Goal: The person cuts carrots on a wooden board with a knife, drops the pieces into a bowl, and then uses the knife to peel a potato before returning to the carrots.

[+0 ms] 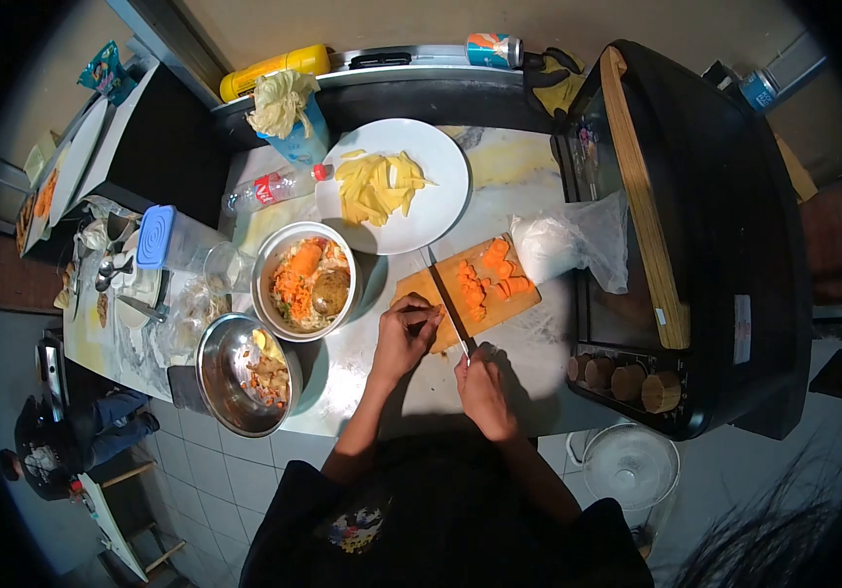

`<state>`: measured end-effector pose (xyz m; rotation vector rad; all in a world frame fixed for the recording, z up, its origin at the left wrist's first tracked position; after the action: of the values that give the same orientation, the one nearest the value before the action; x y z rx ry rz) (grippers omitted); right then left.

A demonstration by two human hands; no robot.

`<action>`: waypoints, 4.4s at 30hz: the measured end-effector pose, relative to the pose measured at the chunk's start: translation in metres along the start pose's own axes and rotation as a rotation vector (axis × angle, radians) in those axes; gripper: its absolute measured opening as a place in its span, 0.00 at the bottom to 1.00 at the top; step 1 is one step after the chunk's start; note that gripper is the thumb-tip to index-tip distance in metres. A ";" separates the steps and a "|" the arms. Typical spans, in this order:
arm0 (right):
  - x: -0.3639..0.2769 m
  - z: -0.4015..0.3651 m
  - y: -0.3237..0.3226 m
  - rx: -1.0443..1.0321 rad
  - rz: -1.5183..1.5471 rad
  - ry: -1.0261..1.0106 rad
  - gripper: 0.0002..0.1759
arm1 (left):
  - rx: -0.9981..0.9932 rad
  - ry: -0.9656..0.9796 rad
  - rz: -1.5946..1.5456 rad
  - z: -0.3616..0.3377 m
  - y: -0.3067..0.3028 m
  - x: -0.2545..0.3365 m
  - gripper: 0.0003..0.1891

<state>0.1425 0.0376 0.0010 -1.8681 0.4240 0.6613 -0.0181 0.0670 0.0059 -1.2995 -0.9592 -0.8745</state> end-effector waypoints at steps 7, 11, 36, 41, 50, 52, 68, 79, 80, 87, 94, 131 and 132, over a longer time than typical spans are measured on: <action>0.007 0.007 0.008 -0.116 0.091 0.060 0.14 | -0.015 0.043 0.040 0.000 0.000 0.002 0.08; 0.013 0.009 0.016 -0.096 0.070 0.046 0.13 | -0.025 0.044 0.046 -0.001 0.000 0.005 0.07; 0.014 0.011 0.011 -0.028 0.116 -0.025 0.12 | -0.009 0.040 0.035 -0.002 0.001 -0.001 0.10; 0.015 0.012 0.013 -0.035 0.122 -0.026 0.13 | 0.001 0.012 0.017 -0.002 0.001 -0.004 0.10; 0.013 0.010 0.011 0.014 0.103 -0.036 0.13 | 0.025 0.079 0.089 -0.002 -0.001 0.002 0.09; 0.011 0.010 0.009 0.001 0.120 -0.021 0.13 | 0.020 0.066 0.091 -0.002 0.000 0.002 0.09; 0.011 0.013 0.008 -0.058 0.079 0.012 0.14 | 0.019 0.058 0.059 -0.002 -0.001 0.002 0.10; 0.004 0.018 0.007 -0.077 0.064 0.025 0.14 | 0.022 0.074 0.048 -0.002 -0.001 0.001 0.10; 0.005 0.018 0.008 -0.070 0.063 0.022 0.14 | 0.021 0.079 0.051 -0.002 -0.001 0.001 0.10; 0.002 0.016 0.007 -0.062 0.112 -0.006 0.13 | 0.050 0.066 0.057 -0.003 -0.003 0.001 0.12; 0.008 0.018 0.008 -0.065 0.084 -0.008 0.13 | 0.031 0.066 0.062 -0.003 0.000 0.003 0.13; 0.020 0.015 0.016 -0.114 0.130 -0.086 0.12 | 0.109 -0.295 0.071 -0.001 0.005 -0.003 0.07; 0.020 0.013 0.016 -0.114 0.130 -0.084 0.12 | 0.108 -0.311 0.062 -0.002 0.005 -0.002 0.07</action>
<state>0.1458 0.0439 -0.0270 -1.9232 0.4643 0.8646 -0.0145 0.0656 0.0023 -1.3879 -1.1845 -0.5735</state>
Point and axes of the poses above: each hand's wrist, its own z-axis towards the middle knuckle, its own y-axis out of the palm, x = y × z, the point moved 8 cm from there along z, towards the middle knuckle, and after that the axes turned 6 degrees about -x, right-handed, at the moved point
